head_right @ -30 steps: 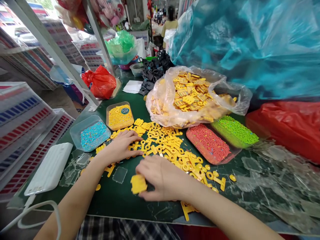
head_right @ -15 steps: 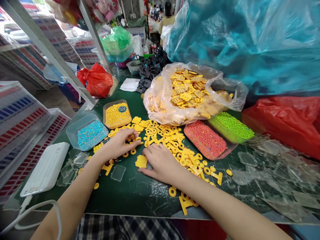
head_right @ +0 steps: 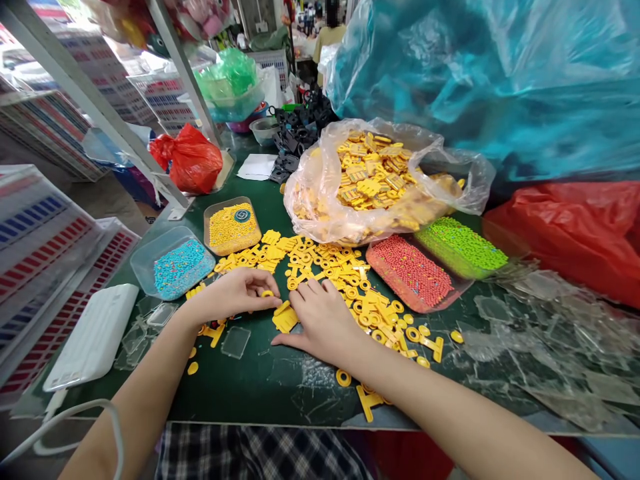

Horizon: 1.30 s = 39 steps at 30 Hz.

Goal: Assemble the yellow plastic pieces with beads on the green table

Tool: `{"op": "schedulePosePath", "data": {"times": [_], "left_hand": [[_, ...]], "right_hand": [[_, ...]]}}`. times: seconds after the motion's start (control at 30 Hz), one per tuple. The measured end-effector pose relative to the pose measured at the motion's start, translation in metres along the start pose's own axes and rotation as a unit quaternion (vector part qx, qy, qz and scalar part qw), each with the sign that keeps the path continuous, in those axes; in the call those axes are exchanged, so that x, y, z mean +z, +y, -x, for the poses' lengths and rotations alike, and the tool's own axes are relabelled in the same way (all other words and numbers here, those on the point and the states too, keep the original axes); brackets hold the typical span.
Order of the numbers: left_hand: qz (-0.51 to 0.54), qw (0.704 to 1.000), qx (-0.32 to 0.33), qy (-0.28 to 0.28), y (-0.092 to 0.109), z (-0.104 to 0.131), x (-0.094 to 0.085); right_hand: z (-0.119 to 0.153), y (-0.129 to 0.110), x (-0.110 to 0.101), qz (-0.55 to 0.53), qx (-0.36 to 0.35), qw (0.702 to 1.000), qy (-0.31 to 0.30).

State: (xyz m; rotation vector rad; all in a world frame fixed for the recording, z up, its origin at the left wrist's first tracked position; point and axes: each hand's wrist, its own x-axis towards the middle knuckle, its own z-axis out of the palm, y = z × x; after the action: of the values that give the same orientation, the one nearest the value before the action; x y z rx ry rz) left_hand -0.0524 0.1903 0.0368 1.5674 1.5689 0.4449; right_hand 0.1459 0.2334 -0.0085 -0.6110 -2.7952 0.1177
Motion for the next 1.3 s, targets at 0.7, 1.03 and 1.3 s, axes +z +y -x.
{"op": "schedulePosePath", "data": {"times": [0.7, 1.03, 1.3], "left_hand": [[-0.154, 0.982, 0.04, 0.098, 0.002, 0.012, -0.006], [-0.147, 0.804, -0.225, 0.53, -0.062, 0.053, -0.084], [-0.207, 0.909, -0.179, 0.313, -0.081, 0.043, -0.073]], "right_hand": [[0.003, -0.001, 0.006, -0.095, -0.045, 0.994, 0.025], [0.005, -0.003, 0.011, -0.097, -0.085, 0.991, 0.02], [0.004, -0.003, 0.012, -0.1, -0.091, 0.991, 0.016]]}}
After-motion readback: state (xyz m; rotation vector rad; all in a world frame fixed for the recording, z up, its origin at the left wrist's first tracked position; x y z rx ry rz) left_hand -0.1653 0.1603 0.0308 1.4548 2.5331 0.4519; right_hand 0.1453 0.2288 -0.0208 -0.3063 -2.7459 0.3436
